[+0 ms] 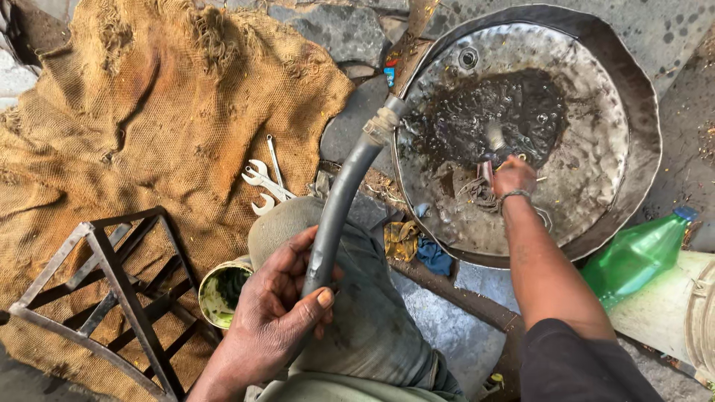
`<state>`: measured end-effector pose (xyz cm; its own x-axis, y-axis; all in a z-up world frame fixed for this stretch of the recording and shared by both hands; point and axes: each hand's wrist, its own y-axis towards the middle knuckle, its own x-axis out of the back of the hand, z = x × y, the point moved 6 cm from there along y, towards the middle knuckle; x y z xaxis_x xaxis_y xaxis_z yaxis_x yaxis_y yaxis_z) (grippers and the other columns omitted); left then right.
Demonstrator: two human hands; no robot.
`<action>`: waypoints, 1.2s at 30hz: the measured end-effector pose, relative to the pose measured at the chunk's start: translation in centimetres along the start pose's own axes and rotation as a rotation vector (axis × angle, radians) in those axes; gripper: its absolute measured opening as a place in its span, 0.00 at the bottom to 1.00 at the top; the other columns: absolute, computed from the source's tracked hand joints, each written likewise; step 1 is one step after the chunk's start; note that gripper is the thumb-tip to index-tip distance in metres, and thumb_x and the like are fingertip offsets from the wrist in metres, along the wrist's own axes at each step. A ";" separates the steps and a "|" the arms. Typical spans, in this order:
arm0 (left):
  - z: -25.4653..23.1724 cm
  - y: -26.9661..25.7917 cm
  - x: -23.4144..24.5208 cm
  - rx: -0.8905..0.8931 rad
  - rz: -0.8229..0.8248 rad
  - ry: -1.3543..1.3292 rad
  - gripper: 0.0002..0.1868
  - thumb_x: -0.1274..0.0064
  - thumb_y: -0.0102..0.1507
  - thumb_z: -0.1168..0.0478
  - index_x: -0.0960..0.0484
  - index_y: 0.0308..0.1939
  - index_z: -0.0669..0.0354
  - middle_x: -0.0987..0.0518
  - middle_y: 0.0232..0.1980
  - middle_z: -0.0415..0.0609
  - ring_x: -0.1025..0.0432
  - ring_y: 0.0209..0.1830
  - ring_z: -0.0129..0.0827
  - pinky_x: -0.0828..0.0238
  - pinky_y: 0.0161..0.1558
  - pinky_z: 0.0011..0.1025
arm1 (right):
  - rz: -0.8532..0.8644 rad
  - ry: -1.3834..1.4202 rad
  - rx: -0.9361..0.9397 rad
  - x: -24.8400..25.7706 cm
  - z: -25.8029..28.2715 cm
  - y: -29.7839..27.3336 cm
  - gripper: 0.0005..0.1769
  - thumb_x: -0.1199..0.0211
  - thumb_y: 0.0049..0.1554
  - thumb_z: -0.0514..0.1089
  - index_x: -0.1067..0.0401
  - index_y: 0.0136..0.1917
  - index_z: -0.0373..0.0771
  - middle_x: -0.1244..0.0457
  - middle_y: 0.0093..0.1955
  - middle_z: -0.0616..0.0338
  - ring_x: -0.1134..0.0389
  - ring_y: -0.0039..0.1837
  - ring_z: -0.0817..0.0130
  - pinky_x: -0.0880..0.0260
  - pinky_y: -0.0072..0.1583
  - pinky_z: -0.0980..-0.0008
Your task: The person applies grease to a ball joint on a metal rod, cleans components in a basin of fluid, and assembles the part using wrenches while supported by a metal frame.
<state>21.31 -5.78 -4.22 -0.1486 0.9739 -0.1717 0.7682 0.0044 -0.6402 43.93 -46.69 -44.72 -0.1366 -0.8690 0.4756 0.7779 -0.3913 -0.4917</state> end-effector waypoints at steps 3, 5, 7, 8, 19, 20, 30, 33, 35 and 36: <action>-0.4 0.2 -0.3 -0.029 0.024 -0.031 0.40 0.47 0.62 0.68 0.44 0.78 0.62 0.22 0.52 0.54 0.27 0.33 0.26 0.24 0.30 0.26 | 0.075 0.001 -0.094 0.8 -0.6 -1.4 0.17 0.46 0.62 0.33 0.28 0.63 0.39 0.36 0.41 0.57 0.36 0.33 0.71 0.29 0.35 0.68; -0.5 0.0 -0.3 -0.017 0.018 -0.040 0.40 0.46 0.62 0.67 0.43 0.77 0.62 0.22 0.51 0.53 0.27 0.33 0.26 0.24 0.31 0.26 | 0.112 0.196 -0.105 0.9 0.1 -3.0 0.16 0.47 0.66 0.35 0.30 0.66 0.39 0.37 0.38 0.53 0.40 0.30 0.72 0.32 0.32 0.69; -0.4 -0.1 -0.2 0.034 -0.019 -0.022 0.40 0.46 0.61 0.67 0.42 0.77 0.59 0.21 0.51 0.52 0.27 0.33 0.26 0.24 0.30 0.26 | 0.105 0.161 -0.100 1.7 1.2 -4.6 0.15 0.45 0.66 0.35 0.27 0.64 0.36 0.34 0.39 0.53 0.36 0.33 0.72 0.28 0.34 0.71; -0.6 -0.1 -0.3 0.023 -0.011 -0.031 0.40 0.46 0.61 0.67 0.42 0.77 0.59 0.21 0.51 0.52 0.27 0.33 0.26 0.24 0.30 0.25 | 0.102 0.145 -0.094 2.2 2.3 -5.6 0.14 0.44 0.65 0.36 0.26 0.63 0.35 0.33 0.40 0.53 0.34 0.34 0.73 0.26 0.35 0.72; -0.6 0.0 -0.7 -0.018 0.016 0.010 0.39 0.47 0.62 0.66 0.42 0.77 0.58 0.21 0.51 0.50 0.27 0.34 0.25 0.24 0.31 0.25 | -0.011 -0.398 0.663 0.2 6.7 -9.0 0.09 0.27 0.56 0.38 0.18 0.52 0.39 0.29 0.48 0.50 0.28 0.49 0.59 0.27 0.54 0.63; -0.6 -0.1 -0.5 -0.029 0.010 -0.005 0.39 0.47 0.62 0.67 0.42 0.77 0.59 0.21 0.50 0.50 0.27 0.34 0.25 0.25 0.31 0.25 | -0.031 -0.461 0.694 -0.3 6.3 -8.6 0.10 0.26 0.55 0.38 0.17 0.52 0.39 0.30 0.48 0.48 0.29 0.50 0.56 0.28 0.55 0.62; -2.2 -0.6 -1.8 -0.534 -0.107 0.436 0.38 0.43 0.62 0.69 0.39 0.75 0.63 0.20 0.51 0.53 0.25 0.45 0.34 0.26 0.42 0.35 | 0.111 0.558 0.305 3.8 12.8 -9.3 0.14 0.35 0.62 0.37 0.28 0.60 0.29 0.31 0.48 0.48 0.26 0.46 0.61 0.22 0.50 0.64; -3.6 -1.5 -3.3 -0.697 -0.149 0.716 0.37 0.40 0.60 0.67 0.37 0.73 0.64 0.21 0.50 0.57 0.22 0.48 0.46 0.24 0.46 0.40 | 0.234 0.795 0.410 8.7 19.1 -14.1 0.13 0.39 0.66 0.34 0.33 0.63 0.27 0.32 0.50 0.45 0.26 0.46 0.56 0.19 0.52 0.58; -3.7 -1.3 -4.0 -0.574 -0.145 0.796 0.38 0.40 0.59 0.65 0.37 0.73 0.59 0.21 0.47 0.57 0.22 0.46 0.50 0.24 0.45 0.41 | 0.306 0.773 0.513 11.8 22.6 -18.3 0.11 0.40 0.66 0.31 0.32 0.61 0.26 0.33 0.51 0.44 0.26 0.48 0.54 0.19 0.54 0.56; -3.6 -1.1 -4.4 -0.488 -0.131 0.826 0.39 0.40 0.59 0.64 0.37 0.74 0.57 0.21 0.47 0.56 0.23 0.44 0.51 0.24 0.43 0.42 | 0.340 0.761 0.564 13.0 24.2 -20.4 0.10 0.41 0.66 0.30 0.32 0.61 0.26 0.33 0.52 0.43 0.25 0.49 0.53 0.19 0.55 0.54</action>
<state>23.38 -9.29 -0.06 0.0901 0.8108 0.5784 0.9784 0.0363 -0.2033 41.15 -42.68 -10.92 -0.0556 -0.9475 -0.3149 0.9983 -0.0573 -0.0040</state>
